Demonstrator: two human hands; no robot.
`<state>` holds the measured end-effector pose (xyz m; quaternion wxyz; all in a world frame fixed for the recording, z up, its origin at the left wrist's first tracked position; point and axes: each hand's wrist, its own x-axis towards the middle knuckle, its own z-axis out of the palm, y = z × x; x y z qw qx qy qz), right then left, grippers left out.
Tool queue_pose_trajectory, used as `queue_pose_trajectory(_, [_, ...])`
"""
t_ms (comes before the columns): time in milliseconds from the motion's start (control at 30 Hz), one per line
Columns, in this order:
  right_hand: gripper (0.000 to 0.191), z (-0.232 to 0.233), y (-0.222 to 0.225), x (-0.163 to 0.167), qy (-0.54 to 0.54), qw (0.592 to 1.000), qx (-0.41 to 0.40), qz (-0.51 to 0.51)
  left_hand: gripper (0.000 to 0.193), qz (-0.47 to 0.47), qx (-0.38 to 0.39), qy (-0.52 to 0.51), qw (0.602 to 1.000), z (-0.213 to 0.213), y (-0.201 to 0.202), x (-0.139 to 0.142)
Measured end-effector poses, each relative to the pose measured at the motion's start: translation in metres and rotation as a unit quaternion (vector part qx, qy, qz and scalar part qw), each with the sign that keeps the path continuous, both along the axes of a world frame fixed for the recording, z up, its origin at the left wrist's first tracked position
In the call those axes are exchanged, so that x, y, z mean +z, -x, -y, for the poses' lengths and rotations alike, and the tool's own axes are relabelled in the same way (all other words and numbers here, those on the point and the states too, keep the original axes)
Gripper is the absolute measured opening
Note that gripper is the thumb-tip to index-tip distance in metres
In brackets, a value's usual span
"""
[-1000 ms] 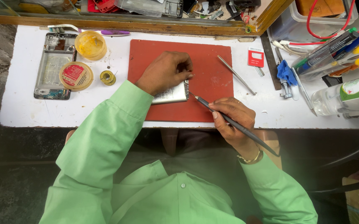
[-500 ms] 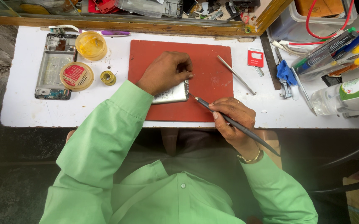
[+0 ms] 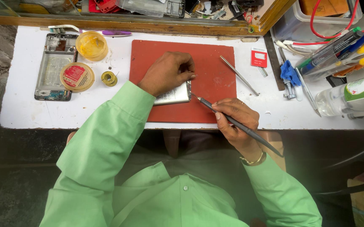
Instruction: The person removes a battery from a phone chassis, places it on a red mat, and uses a soldering iron and solder wire to attach a ribbon cable to the battery terminals. The person flips the battery and continues soldering the connection.
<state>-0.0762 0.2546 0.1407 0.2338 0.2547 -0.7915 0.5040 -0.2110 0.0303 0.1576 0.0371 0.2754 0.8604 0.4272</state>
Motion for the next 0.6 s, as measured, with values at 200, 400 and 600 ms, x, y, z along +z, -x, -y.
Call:
queue_pose_trajectory(200, [0.013, 0.0002, -0.0001, 0.0008, -0.008, 1.000, -0.003, -0.003, 0.018, -0.003, -0.003, 0.001, 1.000, -0.0001, 0.0001, -0.0002])
queue_pose_trajectory(400, [0.015, -0.0007, -0.0001, 0.0017, -0.002, 1.000, 0.007, 0.008, 0.019, -0.009, 0.002, 0.007, 1.000, 0.0001, -0.0007, 0.0010])
queue_pose_trajectory(600, [0.013, -0.0006, -0.0004, 0.0008, 0.002, 1.000, 0.002, 0.021, 0.020, -0.016, 0.000, 0.014, 1.000, 0.0004, -0.0008, -0.0005])
